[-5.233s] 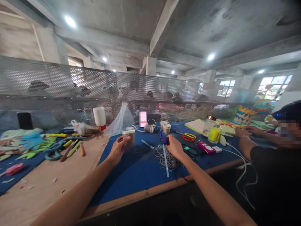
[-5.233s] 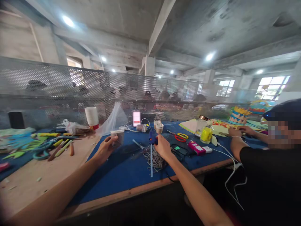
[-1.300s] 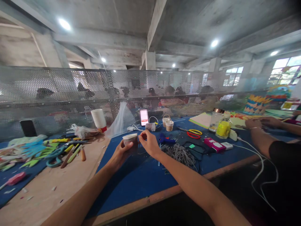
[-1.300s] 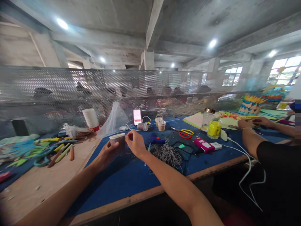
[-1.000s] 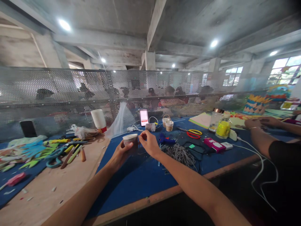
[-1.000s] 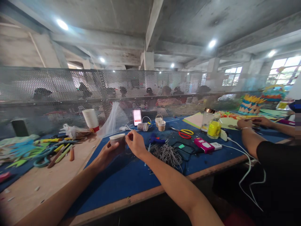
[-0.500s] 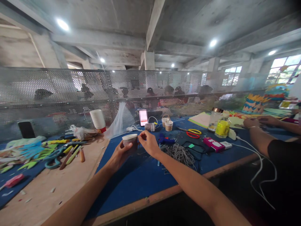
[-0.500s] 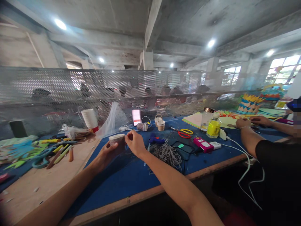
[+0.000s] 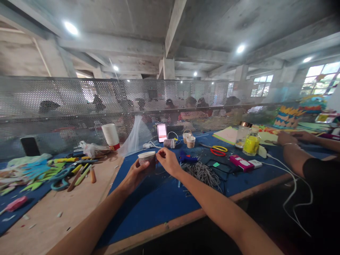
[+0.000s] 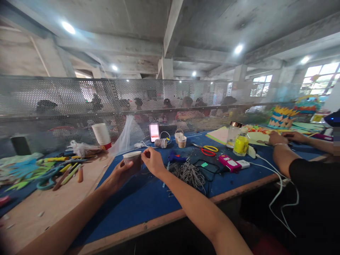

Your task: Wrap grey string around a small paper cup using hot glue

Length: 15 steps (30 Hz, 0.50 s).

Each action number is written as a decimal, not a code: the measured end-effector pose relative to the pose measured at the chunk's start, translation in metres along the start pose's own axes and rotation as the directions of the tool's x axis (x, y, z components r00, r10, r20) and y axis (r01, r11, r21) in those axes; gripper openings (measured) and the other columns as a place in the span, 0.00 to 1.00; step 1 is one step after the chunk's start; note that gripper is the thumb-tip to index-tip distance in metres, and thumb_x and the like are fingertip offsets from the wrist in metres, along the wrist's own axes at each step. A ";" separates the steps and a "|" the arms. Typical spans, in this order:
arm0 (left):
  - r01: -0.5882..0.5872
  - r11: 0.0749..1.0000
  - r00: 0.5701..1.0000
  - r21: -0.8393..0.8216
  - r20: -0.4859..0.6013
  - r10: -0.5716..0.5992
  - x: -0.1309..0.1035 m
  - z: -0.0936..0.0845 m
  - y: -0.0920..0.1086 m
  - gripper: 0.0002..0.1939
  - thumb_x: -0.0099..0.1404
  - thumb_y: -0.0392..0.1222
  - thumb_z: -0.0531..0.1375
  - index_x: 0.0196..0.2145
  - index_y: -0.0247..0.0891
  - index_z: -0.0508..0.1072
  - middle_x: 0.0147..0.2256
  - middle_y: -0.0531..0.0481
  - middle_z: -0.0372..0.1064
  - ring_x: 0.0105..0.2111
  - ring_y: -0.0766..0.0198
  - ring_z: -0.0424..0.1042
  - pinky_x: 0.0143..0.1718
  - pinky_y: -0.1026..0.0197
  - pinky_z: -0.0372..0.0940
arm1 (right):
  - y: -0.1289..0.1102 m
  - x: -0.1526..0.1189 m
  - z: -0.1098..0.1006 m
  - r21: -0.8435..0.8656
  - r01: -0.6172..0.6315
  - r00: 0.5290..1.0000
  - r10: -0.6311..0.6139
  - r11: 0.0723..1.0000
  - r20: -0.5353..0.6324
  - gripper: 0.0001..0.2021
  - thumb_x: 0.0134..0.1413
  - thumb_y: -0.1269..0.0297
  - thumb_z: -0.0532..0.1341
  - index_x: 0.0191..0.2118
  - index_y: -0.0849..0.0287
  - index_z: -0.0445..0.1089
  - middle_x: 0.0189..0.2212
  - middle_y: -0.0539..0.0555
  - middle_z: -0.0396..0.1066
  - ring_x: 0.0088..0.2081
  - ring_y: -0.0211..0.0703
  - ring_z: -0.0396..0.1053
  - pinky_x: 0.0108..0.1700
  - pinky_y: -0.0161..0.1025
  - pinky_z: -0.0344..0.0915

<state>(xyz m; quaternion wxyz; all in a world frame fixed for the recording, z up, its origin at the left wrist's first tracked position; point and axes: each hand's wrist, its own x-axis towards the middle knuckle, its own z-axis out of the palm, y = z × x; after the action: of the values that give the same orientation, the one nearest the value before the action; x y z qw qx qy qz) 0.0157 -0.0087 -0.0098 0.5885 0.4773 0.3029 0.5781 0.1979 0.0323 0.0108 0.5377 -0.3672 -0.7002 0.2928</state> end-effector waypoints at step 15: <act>0.028 1.000 0.999 0.009 0.031 -0.029 -0.002 0.003 0.004 0.28 0.60 0.46 0.73 0.56 0.36 0.79 0.53 0.36 0.80 0.52 0.41 0.78 0.52 0.49 0.71 | 0.004 0.004 -0.001 0.024 -0.033 0.999 0.032 0.999 0.040 0.04 0.60 0.66 0.62 0.33 0.55 0.70 0.28 0.48 0.77 0.33 0.42 0.77 0.41 0.37 0.71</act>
<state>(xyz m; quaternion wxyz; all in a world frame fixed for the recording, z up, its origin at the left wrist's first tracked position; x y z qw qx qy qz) 0.0167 -0.0118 -0.0053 0.5992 0.4843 0.3030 0.5609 0.1994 0.0379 0.0102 0.5233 -0.3662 -0.7010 0.3173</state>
